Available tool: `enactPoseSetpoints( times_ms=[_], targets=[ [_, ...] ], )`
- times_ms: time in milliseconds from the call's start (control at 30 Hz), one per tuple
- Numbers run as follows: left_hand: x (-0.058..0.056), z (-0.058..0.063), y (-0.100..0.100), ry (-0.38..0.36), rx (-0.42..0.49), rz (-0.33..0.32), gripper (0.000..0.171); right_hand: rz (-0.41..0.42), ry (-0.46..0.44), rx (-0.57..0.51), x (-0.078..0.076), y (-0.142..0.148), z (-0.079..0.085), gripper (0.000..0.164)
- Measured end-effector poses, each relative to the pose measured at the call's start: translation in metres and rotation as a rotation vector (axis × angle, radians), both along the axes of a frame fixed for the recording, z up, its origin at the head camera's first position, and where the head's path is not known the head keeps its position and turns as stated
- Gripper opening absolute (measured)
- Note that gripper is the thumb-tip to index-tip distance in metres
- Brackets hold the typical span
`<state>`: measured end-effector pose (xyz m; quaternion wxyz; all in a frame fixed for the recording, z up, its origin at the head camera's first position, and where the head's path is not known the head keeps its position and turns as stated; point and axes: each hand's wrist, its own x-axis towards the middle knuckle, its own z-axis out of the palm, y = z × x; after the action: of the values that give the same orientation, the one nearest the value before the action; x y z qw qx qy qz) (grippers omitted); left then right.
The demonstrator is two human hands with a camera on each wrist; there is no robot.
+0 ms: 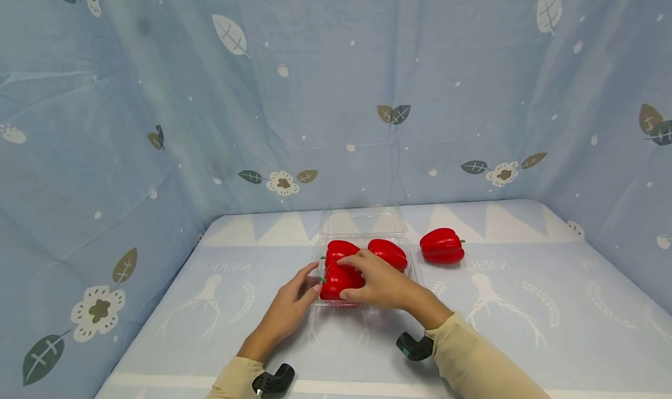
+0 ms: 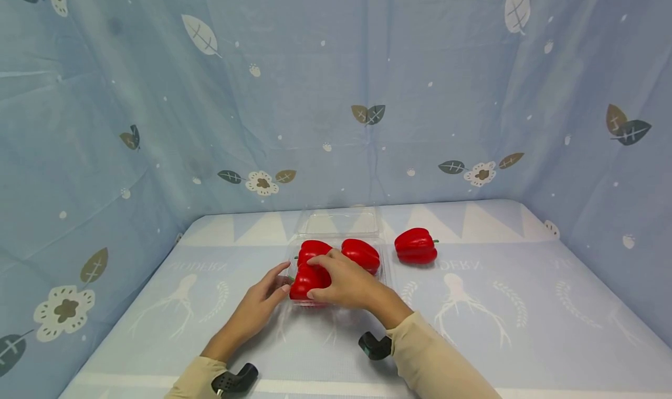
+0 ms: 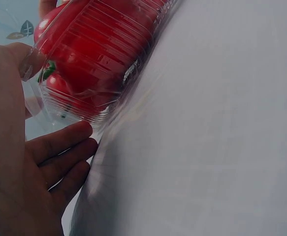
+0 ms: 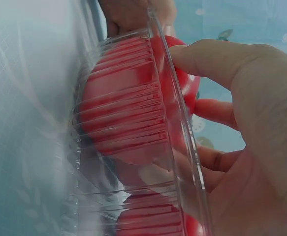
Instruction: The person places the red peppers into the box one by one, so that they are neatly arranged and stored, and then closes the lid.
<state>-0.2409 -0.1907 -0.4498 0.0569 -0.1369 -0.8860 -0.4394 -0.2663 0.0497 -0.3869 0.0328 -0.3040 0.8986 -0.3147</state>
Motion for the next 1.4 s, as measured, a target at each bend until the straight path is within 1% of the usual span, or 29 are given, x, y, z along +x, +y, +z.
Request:
enactPoseSetpoints(
  times_ms=[233,400,567,867,1033,1233,1400],
  targets=[
    [0.000,0.001,0.000,-0.002,-0.006,0.005,0.054,-0.018,-0.003,0.025,0.002,-0.001,0.001,0.062],
    [0.000,0.000,0.000,0.005,-0.006,0.006,0.054,-0.018,0.020,0.059,0.003,0.000,0.000,0.063],
    [0.000,0.000,0.000,0.009,-0.011,0.006,0.055,-0.016,0.018,0.084,0.004,0.000,-0.001,0.064],
    [0.001,0.000,0.001,-0.007,-0.010,0.014,0.056,-0.018,0.024,0.102,0.004,-0.001,-0.002,0.064],
    [0.001,0.000,0.001,-0.010,-0.012,0.012,0.057,-0.027,0.049,0.128,0.005,0.001,-0.004,0.065],
    [0.000,-0.001,0.001,-0.007,-0.021,0.015,0.056,-0.034,0.065,0.084,0.008,0.006,-0.005,0.063],
    [0.000,0.000,0.001,-0.001,-0.018,0.017,0.055,-0.064,0.068,0.002,0.010,0.014,0.001,0.056]
  ],
)
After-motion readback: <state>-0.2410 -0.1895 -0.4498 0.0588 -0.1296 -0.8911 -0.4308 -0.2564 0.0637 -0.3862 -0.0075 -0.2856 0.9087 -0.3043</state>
